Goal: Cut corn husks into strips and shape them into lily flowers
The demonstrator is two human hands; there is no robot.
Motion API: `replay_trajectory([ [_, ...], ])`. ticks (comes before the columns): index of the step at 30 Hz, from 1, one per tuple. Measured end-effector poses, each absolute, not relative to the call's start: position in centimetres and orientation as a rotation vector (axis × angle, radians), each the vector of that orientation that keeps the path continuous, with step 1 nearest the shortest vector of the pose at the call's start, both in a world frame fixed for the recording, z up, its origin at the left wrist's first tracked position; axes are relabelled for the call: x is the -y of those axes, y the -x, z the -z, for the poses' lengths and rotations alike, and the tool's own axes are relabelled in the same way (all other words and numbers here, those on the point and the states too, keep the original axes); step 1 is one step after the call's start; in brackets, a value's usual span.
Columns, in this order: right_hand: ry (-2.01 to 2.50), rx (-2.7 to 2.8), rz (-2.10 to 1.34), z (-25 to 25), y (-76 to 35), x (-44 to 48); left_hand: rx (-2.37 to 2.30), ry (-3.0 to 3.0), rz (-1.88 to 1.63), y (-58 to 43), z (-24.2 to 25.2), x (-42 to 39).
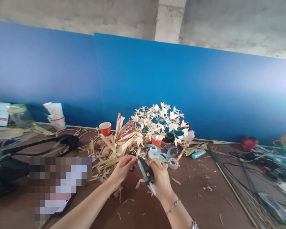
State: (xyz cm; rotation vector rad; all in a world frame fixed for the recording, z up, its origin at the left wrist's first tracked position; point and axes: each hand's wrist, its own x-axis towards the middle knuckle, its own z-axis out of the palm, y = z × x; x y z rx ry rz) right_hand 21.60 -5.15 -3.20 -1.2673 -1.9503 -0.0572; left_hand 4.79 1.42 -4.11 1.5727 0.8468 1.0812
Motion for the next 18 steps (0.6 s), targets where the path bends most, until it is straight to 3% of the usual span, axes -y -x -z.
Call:
replay_trajectory([
  [18,1.284,1.962,0.066,3.29,-21.71,5.03,-0.825,-1.498,-1.088,-4.93,3.88,-1.25],
])
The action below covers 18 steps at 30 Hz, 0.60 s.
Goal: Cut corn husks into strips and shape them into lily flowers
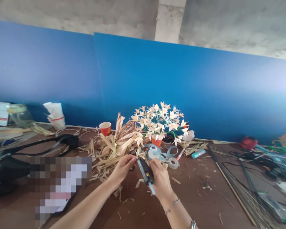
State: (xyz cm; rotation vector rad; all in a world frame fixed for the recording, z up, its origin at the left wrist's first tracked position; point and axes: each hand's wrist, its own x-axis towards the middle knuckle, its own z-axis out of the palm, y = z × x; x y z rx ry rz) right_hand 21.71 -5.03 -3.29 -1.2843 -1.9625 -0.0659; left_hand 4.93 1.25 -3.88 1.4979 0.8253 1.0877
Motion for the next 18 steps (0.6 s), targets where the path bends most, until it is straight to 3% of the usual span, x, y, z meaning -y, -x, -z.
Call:
replay_trajectory([
  [18,1.279,1.978,0.083,3.25,-21.72,5.13,-0.831,-1.5,-1.079,-4.87,3.64,-1.11],
])
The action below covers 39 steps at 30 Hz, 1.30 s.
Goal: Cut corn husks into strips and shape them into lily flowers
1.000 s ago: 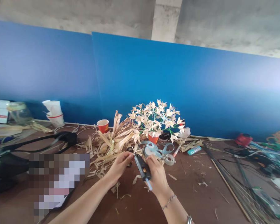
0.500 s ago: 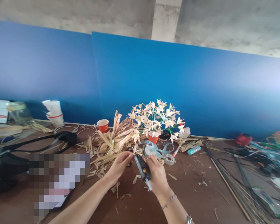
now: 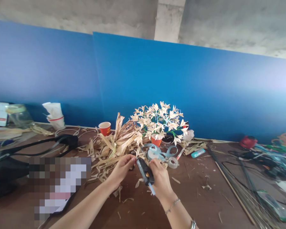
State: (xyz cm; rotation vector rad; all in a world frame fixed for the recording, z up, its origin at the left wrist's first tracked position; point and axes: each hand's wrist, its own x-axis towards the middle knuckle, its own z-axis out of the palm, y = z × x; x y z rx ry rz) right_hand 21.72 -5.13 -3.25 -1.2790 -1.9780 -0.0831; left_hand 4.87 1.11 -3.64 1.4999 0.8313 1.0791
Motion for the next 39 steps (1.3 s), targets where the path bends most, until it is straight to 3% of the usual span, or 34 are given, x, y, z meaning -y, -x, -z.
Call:
replay_trajectory([
  [14,1.282,2.018,0.147,2.5,-21.5,5.6,-0.884,-1.585,-1.094,-4.9,4.1,-1.3],
  [24,1.517,2.013,0.219,-0.5,-23.0,6.3,-0.974,-2.249,-1.206,-4.0,3.1,-0.5],
  [27,1.656,2.078,0.094,-1.6,-23.8,7.1,-1.001,-2.14,-1.225,-4.0,2.9,-0.6],
  [32,1.495,2.101,-0.213,-1.7,-24.0,8.4,-0.959,-1.8,-1.197,-4.4,3.9,-1.3],
  [39,2.358,1.681,0.0,2.1,-28.5,7.4,-0.982,-1.385,-1.169,-4.5,3.9,-1.3],
])
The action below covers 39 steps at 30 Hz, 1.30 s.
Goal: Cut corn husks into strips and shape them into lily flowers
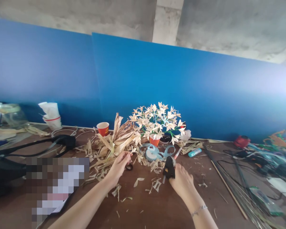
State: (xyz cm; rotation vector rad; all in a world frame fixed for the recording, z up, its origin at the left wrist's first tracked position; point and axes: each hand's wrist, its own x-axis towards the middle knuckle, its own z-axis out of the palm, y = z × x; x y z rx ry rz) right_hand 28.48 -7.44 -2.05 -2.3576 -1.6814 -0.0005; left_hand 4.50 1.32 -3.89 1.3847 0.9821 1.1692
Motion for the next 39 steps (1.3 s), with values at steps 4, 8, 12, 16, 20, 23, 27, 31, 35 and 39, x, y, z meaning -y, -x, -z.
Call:
replay_trajectory([
  [4,2.514,1.643,-0.01,2.9,-29.0,7.8,-0.96,-1.359,-1.174,-4.5,3.6,-1.2],
  [8,2.479,1.661,0.259,1.9,-27.3,7.9,-0.915,-1.362,-1.21,-4.6,3.9,-1.3],
  [12,2.003,1.979,0.175,1.2,-23.9,6.9,-0.907,-1.292,-1.227,-4.7,3.7,-1.2],
  [16,1.677,2.183,-0.175,1.6,-20.9,5.5,-0.881,-1.241,-1.233,-4.7,3.3,-1.0],
  [20,1.562,2.211,-0.3,2.4,-19.9,4.7,-0.885,-1.205,-1.222,-4.6,3.5,-1.2],
  [23,1.534,2.243,-0.306,2.8,-20.1,4.4,-0.886,-1.171,-1.212,-4.6,3.7,-1.4],
  [27,1.575,2.257,-0.255,3.0,-20.3,4.3,-0.878,-1.133,-1.221,-4.7,3.8,-1.4],
  [31,1.636,2.12,-0.201,1.7,-20.1,4.4,-0.889,-1.14,-1.218,-4.7,3.8,-1.3],
  [35,1.487,1.836,-0.301,0.0,-19.3,4.2,-0.897,-1.217,-1.212,-4.9,3.9,-1.3],
  [39,1.352,1.588,-0.287,0.0,-18.3,3.6,-0.858,-1.289,-1.201,-5.0,4.1,-1.3],
])
